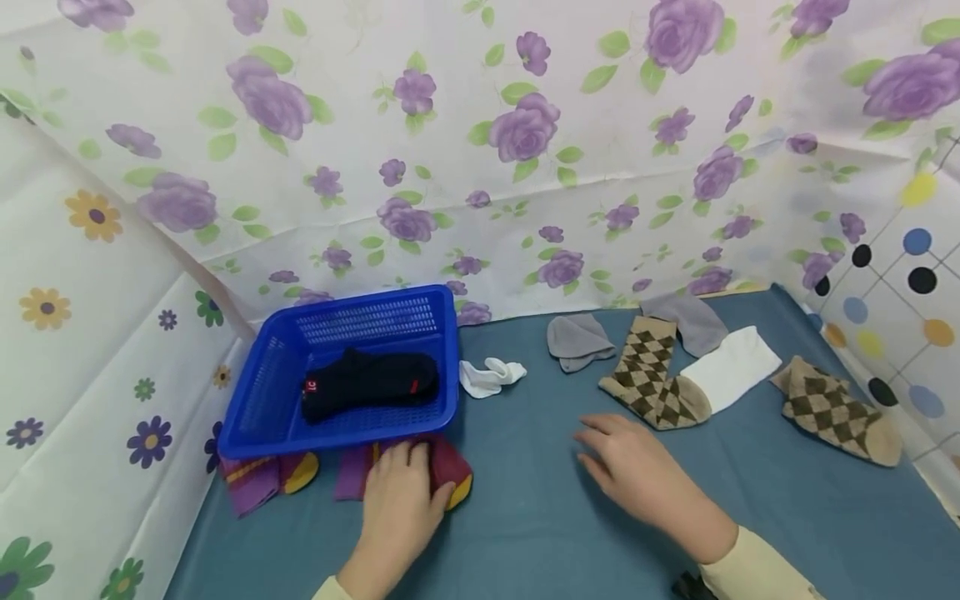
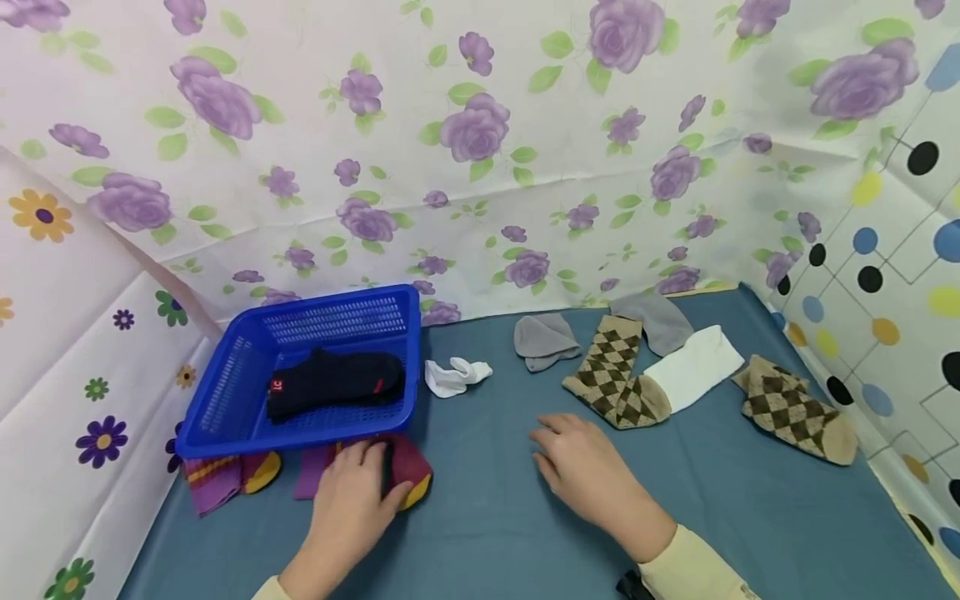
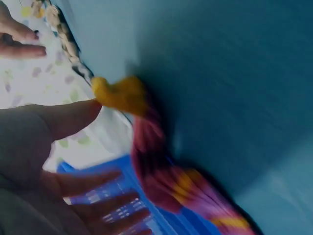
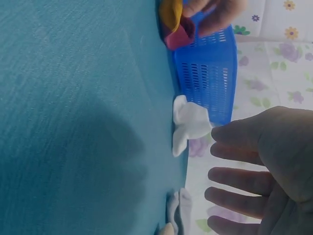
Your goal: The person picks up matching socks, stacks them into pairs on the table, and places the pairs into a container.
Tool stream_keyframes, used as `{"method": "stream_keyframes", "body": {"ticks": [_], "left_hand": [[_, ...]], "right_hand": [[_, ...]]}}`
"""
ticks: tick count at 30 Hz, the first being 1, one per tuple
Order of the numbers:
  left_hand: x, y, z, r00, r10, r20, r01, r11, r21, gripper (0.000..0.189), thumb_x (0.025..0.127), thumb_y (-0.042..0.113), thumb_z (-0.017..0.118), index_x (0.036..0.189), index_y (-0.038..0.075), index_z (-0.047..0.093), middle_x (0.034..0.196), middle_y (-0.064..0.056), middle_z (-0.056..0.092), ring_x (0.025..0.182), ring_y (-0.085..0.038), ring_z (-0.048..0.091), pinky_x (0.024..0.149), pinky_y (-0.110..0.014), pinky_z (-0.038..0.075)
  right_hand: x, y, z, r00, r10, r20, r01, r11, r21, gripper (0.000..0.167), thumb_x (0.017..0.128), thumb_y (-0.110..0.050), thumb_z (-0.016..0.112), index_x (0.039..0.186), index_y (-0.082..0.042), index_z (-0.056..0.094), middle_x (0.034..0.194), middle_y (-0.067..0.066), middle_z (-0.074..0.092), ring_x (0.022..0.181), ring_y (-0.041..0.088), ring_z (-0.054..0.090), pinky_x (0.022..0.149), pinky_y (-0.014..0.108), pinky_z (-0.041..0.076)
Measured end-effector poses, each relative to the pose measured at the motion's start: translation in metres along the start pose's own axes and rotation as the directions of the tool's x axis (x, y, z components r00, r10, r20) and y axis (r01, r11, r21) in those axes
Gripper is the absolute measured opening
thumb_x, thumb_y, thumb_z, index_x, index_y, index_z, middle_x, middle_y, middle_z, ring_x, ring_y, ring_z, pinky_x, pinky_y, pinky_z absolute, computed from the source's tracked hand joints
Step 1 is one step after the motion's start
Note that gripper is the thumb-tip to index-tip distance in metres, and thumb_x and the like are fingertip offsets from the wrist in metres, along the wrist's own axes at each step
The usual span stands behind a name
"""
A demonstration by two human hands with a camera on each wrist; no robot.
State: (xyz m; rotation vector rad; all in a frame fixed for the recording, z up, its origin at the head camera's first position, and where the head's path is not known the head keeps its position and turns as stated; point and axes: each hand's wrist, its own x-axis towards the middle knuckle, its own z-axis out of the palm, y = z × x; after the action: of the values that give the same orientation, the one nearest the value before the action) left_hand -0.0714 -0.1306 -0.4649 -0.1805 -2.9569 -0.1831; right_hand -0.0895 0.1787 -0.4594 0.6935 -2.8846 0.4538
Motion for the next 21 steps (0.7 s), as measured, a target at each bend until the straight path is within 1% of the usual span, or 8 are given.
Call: {"method": "stream_keyframes", "body": {"ticks": [3,6,7,10,12,15,19,21], "left_hand": [[0.002,-0.012,0.001,0.985,-0.161,0.06,0.16,0.987,0.021,0.095,0.065,0.066,0.072,0.124,-0.005,0.046,0.118,-0.025,0.051,0.114,-0.042,0.046,0.094,-0.059,0.038],[0.009,-0.021,0.004,0.949,-0.267,0.166,0.268,0.963,0.018,0.12,0.059,0.08,0.062,0.135,-0.009,0.034,0.132,-0.033,0.039,0.126,-0.052,0.033,0.099,-0.068,0.028],[0.011,-0.023,0.005,0.936,-0.287,0.205,0.29,0.957,0.014,0.125,0.058,0.083,0.059,0.138,-0.009,0.03,0.137,-0.034,0.035,0.129,-0.053,0.028,0.099,-0.07,0.025],[0.014,-0.027,0.012,0.895,-0.323,0.307,0.342,0.94,-0.009,0.13,0.056,0.086,0.055,0.142,-0.006,0.025,0.14,-0.033,0.033,0.129,-0.055,0.027,0.096,-0.072,0.025],[0.014,-0.027,0.017,0.881,-0.332,0.338,0.357,0.934,-0.012,0.13,0.055,0.086,0.056,0.143,-0.004,0.023,0.141,-0.032,0.033,0.128,-0.056,0.028,0.094,-0.072,0.028],[0.011,-0.024,0.022,0.879,-0.326,0.348,0.349,0.937,-0.005,0.129,0.056,0.085,0.057,0.144,-0.003,0.022,0.143,-0.032,0.031,0.127,-0.058,0.028,0.089,-0.073,0.031],[0.007,-0.013,0.022,0.895,-0.286,0.342,0.301,0.954,0.012,0.112,0.066,0.077,0.06,0.14,-0.002,0.032,0.142,-0.032,0.033,0.124,-0.057,0.034,0.086,-0.071,0.036],[0.006,-0.006,0.021,0.911,-0.255,0.324,0.264,0.964,0.017,0.096,0.071,0.07,0.062,0.133,0.0,0.041,0.134,-0.029,0.043,0.115,-0.051,0.043,0.08,-0.066,0.043]], "right_hand": [[-0.001,0.001,-0.001,1.0,0.026,0.007,-0.026,1.0,0.0,0.03,0.082,-0.028,0.072,0.109,-0.017,0.068,0.121,0.005,0.061,0.112,0.023,0.057,0.094,0.04,0.046],[-0.002,0.0,-0.003,0.999,0.043,0.032,-0.044,0.999,0.009,0.03,0.083,-0.029,0.07,0.111,-0.017,0.068,0.122,0.005,0.061,0.113,0.024,0.057,0.095,0.042,0.046],[-0.002,0.0,-0.003,0.998,0.047,0.042,-0.047,0.999,0.012,0.031,0.084,-0.029,0.07,0.112,-0.017,0.067,0.123,0.005,0.06,0.114,0.024,0.056,0.095,0.042,0.046],[-0.002,-0.003,-0.004,0.996,0.054,0.067,-0.055,0.998,0.022,0.031,0.085,-0.03,0.068,0.113,-0.017,0.067,0.124,0.005,0.06,0.115,0.024,0.056,0.096,0.042,0.045],[-0.002,-0.003,-0.004,0.996,0.057,0.069,-0.058,0.998,0.021,0.031,0.085,-0.03,0.068,0.113,-0.017,0.067,0.124,0.005,0.06,0.116,0.024,0.056,0.096,0.042,0.045],[-0.003,-0.003,-0.004,0.996,0.061,0.068,-0.062,0.998,0.009,0.032,0.085,-0.031,0.068,0.113,-0.018,0.067,0.124,0.005,0.06,0.116,0.024,0.055,0.096,0.043,0.045],[-0.004,-0.002,-0.004,0.995,0.067,0.07,-0.068,0.998,0.004,0.032,0.084,-0.031,0.069,0.114,-0.017,0.067,0.124,0.005,0.06,0.116,0.024,0.055,0.096,0.043,0.045],[-0.004,-0.001,-0.003,0.995,0.073,0.074,-0.074,0.997,0.01,0.032,0.084,-0.031,0.069,0.114,-0.017,0.066,0.124,0.006,0.06,0.116,0.025,0.056,0.096,0.043,0.045]]}}
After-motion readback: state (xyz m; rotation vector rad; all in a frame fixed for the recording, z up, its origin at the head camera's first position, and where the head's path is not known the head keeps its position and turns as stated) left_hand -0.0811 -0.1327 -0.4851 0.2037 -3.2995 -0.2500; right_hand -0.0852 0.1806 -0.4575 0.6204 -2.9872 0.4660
